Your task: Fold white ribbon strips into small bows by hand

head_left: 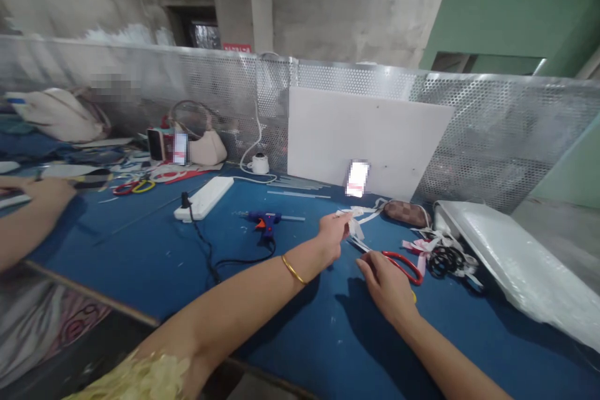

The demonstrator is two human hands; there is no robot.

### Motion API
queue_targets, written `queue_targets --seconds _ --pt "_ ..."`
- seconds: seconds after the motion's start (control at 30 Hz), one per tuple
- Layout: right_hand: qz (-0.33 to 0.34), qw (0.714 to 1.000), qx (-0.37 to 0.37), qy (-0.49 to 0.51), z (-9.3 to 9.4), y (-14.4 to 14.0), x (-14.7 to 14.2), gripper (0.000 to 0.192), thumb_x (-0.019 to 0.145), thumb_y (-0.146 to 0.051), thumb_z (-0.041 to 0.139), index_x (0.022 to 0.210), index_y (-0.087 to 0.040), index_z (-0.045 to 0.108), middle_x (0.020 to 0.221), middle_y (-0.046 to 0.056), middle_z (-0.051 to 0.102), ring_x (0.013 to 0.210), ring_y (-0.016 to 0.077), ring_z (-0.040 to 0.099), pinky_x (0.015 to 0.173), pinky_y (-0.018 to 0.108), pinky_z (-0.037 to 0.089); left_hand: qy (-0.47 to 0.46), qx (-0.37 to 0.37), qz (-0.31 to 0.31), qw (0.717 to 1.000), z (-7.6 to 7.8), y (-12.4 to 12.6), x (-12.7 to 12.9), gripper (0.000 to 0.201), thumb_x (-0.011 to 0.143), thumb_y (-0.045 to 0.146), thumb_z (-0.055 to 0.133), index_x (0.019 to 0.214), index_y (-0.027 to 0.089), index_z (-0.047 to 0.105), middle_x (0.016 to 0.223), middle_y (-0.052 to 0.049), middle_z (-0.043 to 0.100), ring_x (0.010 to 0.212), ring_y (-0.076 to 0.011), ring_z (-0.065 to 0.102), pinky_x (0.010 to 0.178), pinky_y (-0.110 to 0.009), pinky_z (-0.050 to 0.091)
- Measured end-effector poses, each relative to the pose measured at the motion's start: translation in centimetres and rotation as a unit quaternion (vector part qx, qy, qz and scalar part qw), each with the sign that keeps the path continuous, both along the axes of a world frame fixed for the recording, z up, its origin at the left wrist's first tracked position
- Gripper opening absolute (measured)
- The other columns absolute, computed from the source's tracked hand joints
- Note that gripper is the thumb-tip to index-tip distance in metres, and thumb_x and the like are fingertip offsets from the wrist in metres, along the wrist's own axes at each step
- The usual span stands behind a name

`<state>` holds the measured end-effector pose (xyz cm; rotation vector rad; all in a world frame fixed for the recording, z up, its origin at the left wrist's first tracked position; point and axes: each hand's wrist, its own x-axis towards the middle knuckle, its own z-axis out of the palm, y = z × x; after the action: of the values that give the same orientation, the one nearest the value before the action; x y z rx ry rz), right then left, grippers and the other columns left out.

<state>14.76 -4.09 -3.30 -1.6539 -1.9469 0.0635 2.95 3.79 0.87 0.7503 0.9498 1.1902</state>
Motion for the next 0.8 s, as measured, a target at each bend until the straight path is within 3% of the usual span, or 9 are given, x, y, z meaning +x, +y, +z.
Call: queue_targets --seconds 0.1,0.27,0.47,0.8 --pt "-0.009 0.999 -0.016 0.035 0.2 0.0 0.1 0.032 0.091 -0.046 0.034 0.076 -0.021 0.049 0.072 0.002 0.061 0.066 0.0181 0.058 0.059 0.026 0.034 0.009 0.004 -0.029 1.0 0.1 -1.0 0.2 0.024 0.059 0.032 0.075 0.07 0.012 0.065 0.066 -0.004 0.064 0.059 -0.0124 0.056 0.059 -0.024 0.042" --pt "0.007 0.998 -0.006 0.06 0.4 -0.1 0.0 0.038 0.092 -0.045 0.028 0.075 -0.021 0.051 0.071 0.003 0.062 0.066 0.0182 0.058 0.058 0.026 0.035 0.03 -0.001 -0.068 0.997 -2.5 -3.5 -0.2 0.026 0.056 0.034 0.076 0.065 0.012 0.065 0.061 -0.003 0.061 0.053 -0.0107 0.052 0.054 -0.023 0.038" --pt "0.022 1.0 0.01 0.012 -0.7 0.2 -0.2 0.034 0.092 -0.038 0.032 0.069 -0.021 0.05 0.065 0.003 0.062 0.06 0.017 0.056 0.056 0.026 0.032 0.037 0.004 -0.092 0.995 -4.4 -3.2 -0.8 0.028 0.055 0.034 0.076 0.069 0.012 0.066 0.063 -0.003 0.061 0.056 -0.0106 0.051 0.054 -0.022 0.037" --pt "0.023 0.998 -0.038 0.047 -1.2 0.6 -0.2 0.032 0.091 -0.035 0.034 0.071 -0.02 0.053 0.065 0.003 0.063 0.06 0.0165 0.055 0.057 0.025 0.033 0.02 0.007 -0.144 0.989 -5.0 -3.2 -1.1 0.036 0.05 0.038 0.078 0.07 0.011 0.066 0.065 -0.005 0.062 0.057 -0.0129 0.055 0.057 -0.025 0.041"
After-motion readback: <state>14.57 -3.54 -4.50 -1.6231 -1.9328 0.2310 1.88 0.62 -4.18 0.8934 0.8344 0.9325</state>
